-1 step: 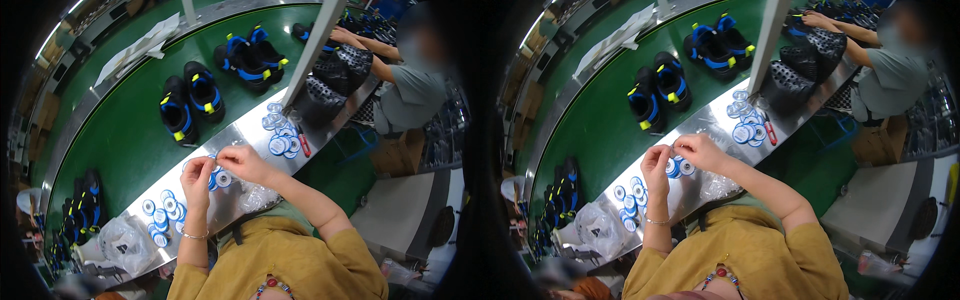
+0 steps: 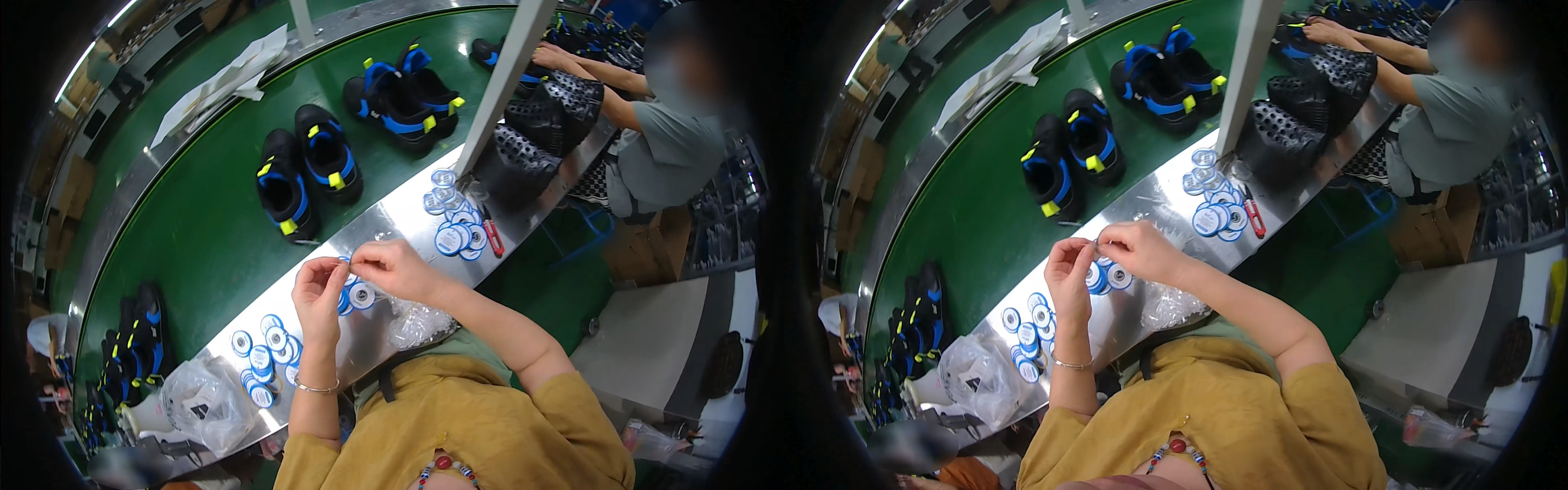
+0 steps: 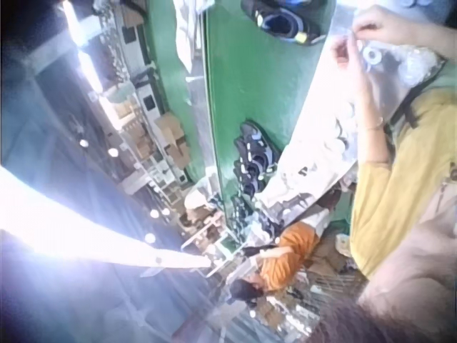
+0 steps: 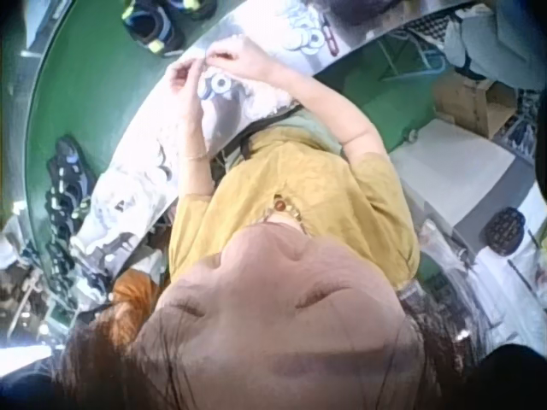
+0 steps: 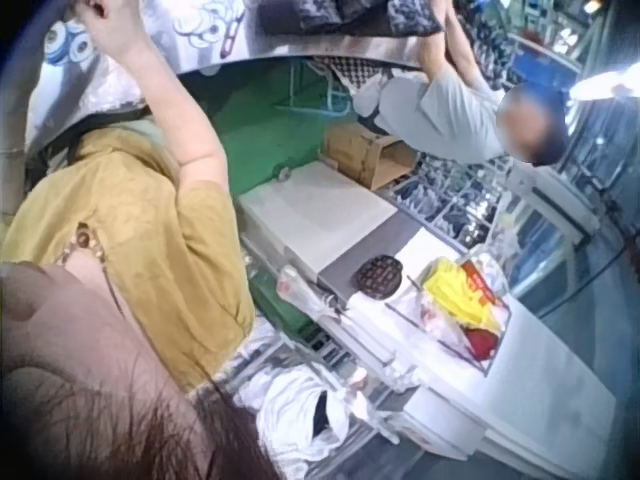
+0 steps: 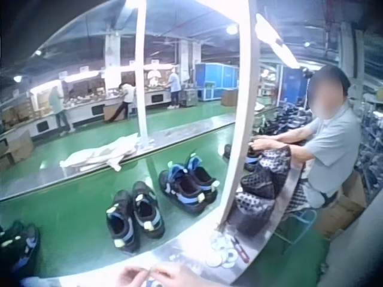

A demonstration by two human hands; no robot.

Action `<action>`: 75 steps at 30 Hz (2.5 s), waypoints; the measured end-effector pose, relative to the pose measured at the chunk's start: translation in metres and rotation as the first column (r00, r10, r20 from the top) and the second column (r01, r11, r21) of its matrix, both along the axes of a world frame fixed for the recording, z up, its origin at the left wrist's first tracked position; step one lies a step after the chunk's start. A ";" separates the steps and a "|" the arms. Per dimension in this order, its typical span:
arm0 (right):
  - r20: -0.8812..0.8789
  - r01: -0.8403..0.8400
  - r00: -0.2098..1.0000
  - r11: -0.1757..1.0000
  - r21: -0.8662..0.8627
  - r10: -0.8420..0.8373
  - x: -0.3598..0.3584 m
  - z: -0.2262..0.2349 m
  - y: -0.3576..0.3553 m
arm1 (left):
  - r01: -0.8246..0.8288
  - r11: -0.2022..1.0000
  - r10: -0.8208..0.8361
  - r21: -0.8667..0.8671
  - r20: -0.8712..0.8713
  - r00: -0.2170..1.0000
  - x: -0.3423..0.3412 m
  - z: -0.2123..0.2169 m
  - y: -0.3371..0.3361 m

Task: The person attaches small circular tags to the tongue of black and blue shoes on a moving conveyor belt. They pick up a tag, thread a plastic tie through it, and secure it to the shoe before moving to the next pair.

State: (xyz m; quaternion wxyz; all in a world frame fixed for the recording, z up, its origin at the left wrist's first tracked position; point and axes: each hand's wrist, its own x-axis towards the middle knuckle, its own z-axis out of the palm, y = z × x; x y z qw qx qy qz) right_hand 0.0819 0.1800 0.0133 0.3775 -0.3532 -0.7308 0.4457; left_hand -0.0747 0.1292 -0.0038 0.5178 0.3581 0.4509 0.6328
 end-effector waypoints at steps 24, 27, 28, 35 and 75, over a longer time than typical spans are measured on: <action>-0.091 0.400 0.903 0.898 -0.182 -0.421 0.084 -0.013 0.056 | 0.311 0.941 -0.194 0.131 -0.544 0.816 0.074 0.008 0.173; -0.017 0.407 0.910 0.899 -0.161 -0.415 0.095 -0.012 0.059 | 0.352 0.930 -0.207 0.109 -0.635 0.744 0.105 -0.005 0.221; -0.021 0.403 0.912 0.903 -0.150 -0.410 0.097 -0.011 0.059 | 0.371 0.923 -0.225 0.098 -0.645 0.730 0.111 -0.012 0.234; 0.052 0.413 0.910 0.886 -0.212 -0.412 0.118 -0.012 0.068 | 0.378 0.922 -0.229 0.079 -0.678 0.699 0.113 -0.050 0.265; 0.192 0.247 0.921 0.890 0.384 -0.338 0.061 -0.028 0.139 | -0.008 0.999 0.005 -0.034 -0.102 0.995 0.047 -0.031 0.171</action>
